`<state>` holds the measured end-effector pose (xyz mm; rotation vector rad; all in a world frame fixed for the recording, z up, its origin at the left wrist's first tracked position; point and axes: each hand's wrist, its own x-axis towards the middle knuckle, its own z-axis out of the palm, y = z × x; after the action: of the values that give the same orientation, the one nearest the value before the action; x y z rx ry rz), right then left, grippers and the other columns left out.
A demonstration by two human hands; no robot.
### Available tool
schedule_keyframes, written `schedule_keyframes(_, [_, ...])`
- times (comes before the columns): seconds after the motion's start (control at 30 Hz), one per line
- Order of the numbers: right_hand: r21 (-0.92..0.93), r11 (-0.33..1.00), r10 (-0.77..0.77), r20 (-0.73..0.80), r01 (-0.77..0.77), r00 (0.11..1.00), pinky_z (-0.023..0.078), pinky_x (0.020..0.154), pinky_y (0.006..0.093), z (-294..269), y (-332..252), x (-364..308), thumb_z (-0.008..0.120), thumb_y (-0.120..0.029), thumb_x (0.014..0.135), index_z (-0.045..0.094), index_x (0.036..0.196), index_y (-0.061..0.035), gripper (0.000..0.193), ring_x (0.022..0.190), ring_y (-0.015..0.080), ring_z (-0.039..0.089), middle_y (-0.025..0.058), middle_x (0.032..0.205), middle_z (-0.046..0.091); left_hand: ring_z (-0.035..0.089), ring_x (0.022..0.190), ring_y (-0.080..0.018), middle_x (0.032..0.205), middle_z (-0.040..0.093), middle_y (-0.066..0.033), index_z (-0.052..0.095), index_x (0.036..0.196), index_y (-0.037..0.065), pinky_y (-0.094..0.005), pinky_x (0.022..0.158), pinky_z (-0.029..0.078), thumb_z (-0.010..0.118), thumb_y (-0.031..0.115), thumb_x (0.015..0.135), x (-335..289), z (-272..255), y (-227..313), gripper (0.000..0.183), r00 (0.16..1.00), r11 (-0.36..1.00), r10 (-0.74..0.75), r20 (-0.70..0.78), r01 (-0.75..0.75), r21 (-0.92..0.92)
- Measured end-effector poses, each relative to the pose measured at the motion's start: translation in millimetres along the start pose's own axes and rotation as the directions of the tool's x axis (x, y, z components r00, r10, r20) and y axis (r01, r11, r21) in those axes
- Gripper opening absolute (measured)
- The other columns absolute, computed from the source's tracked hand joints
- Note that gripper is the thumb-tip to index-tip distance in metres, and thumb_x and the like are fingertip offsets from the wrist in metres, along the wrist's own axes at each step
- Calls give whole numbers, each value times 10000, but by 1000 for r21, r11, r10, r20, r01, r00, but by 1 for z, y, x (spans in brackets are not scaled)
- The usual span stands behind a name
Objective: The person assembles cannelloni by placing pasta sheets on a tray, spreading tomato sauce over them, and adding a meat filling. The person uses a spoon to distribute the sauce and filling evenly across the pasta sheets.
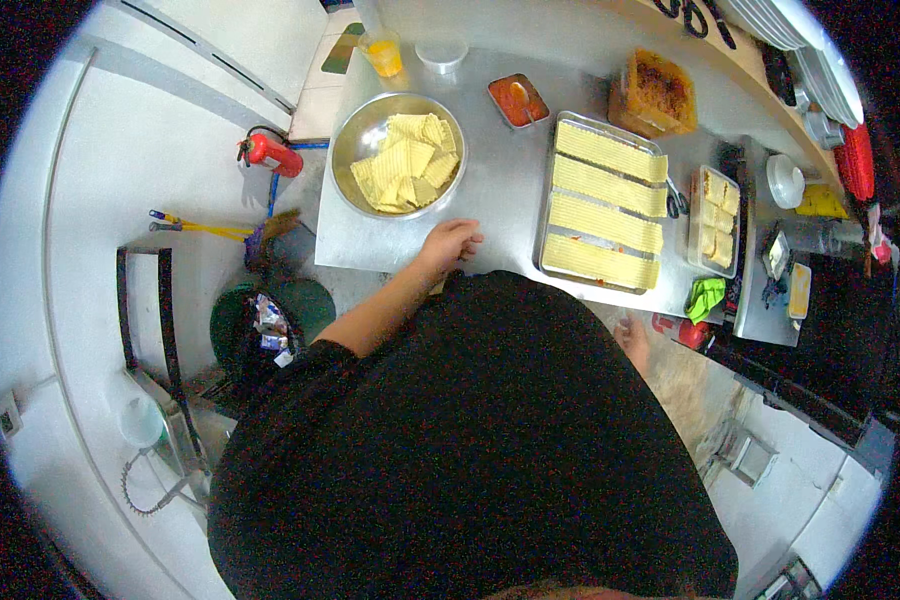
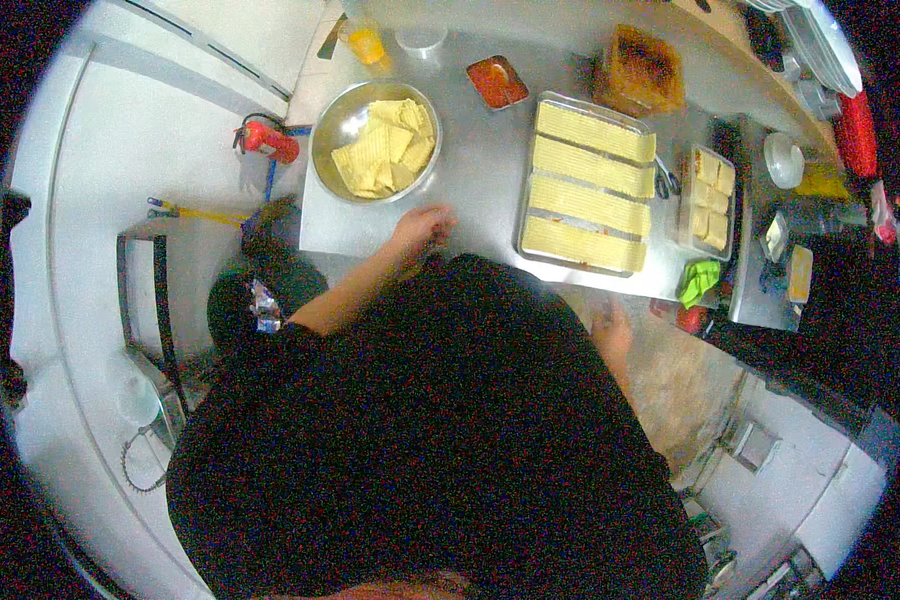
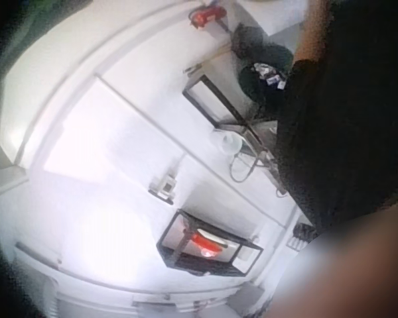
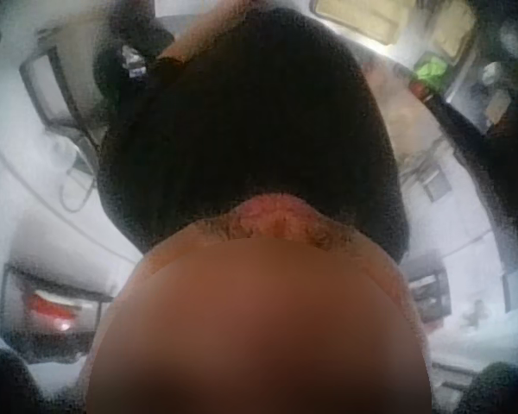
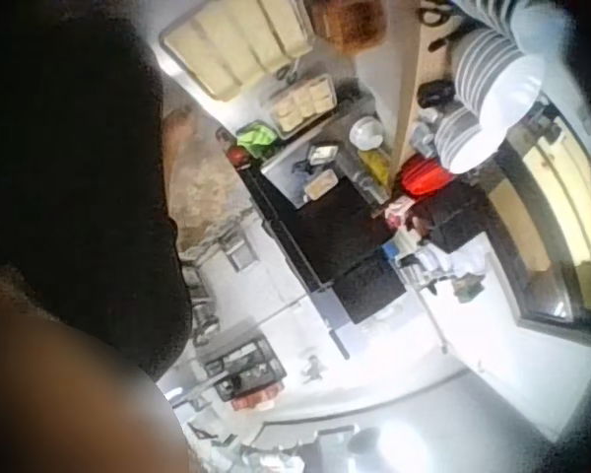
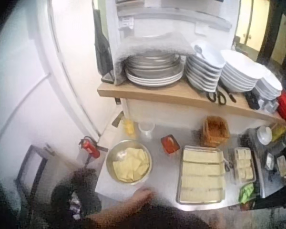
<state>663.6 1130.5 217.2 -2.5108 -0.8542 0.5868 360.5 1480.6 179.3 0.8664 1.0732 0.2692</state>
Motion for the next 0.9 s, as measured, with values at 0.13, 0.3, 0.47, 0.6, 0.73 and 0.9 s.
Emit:
schedule_keyframes(0.13, [265, 911, 295, 116, -316, 948, 555, 816, 383, 13, 72, -12, 701, -116, 913, 599, 1385, -32, 490, 892, 255, 681, 163, 1124, 713, 713, 808, -300, 952, 758, -137, 737, 1110, 35, -434, 746, 550, 634, 299, 956, 13, 27, 31, 323, 879, 668, 474, 48, -395, 630])
schedule_keyframes(0.3, [142, 976, 151, 96, -163, 984, 544, 814, 381, 16, 112, -44, 703, -93, 902, 533, 1437, -46, 563, 898, 255, 663, 140, 1067, 704, 719, 918, -374, 1014, 744, -191, 748, 1048, 54, -455, 823, 553, 614, 287, 961, 38, 48, 56, 282, 838, 596, 542, -65, -329, 732])
schedule_keyframes(0.47, [25, 999, 46, 40, -47, 998, 545, 851, 386, -24, 97, -49, 700, -141, 936, 552, 1420, -63, 512, 915, 256, 669, 135, 1070, 704, 704, 1006, -413, 1033, 744, -223, 740, 1065, 32, -476, 902, 545, 630, 352, 976, 134, 61, 69, 350, 735, 631, 624, -265, -274, 726])
schedule_keyframes(0.6, [141, 970, 187, 87, -198, 978, 538, 899, 379, -57, 92, -34, 682, -175, 963, 588, 1391, -46, 456, 971, 255, 689, 157, 1113, 711, 708, 1006, -411, 1030, 744, -243, 727, 1090, -3, -482, 930, 529, 639, 416, 978, 221, 57, 79, 443, 735, 639, 599, -319, -199, 743])
schedule_keyframes(0.73, [29, 976, 215, 35, -216, 976, 552, 908, 418, -86, 89, -24, 653, -160, 981, 607, 1366, -62, 400, 1018, 335, 701, 193, 1150, 711, 731, 901, -326, 940, 755, -204, 728, 1008, -8, -437, 858, 552, 663, 423, 950, 274, 46, 89, 440, 830, 728, 441, -341, -109, 677])
schedule_keyframes(0.9, [2, 981, 193, 100, -194, 976, 544, 935, 446, -115, 69, 2, 628, -194, 992, 583, 1412, -65, 441, 1044, 371, 704, 220, 1197, 706, 715, 792, -274, 921, 714, -171, 651, 929, -19, -405, 729, 593, 613, 209, 908, 275, 42, 82, 233, 907, 841, 322, -272, -142, 522])
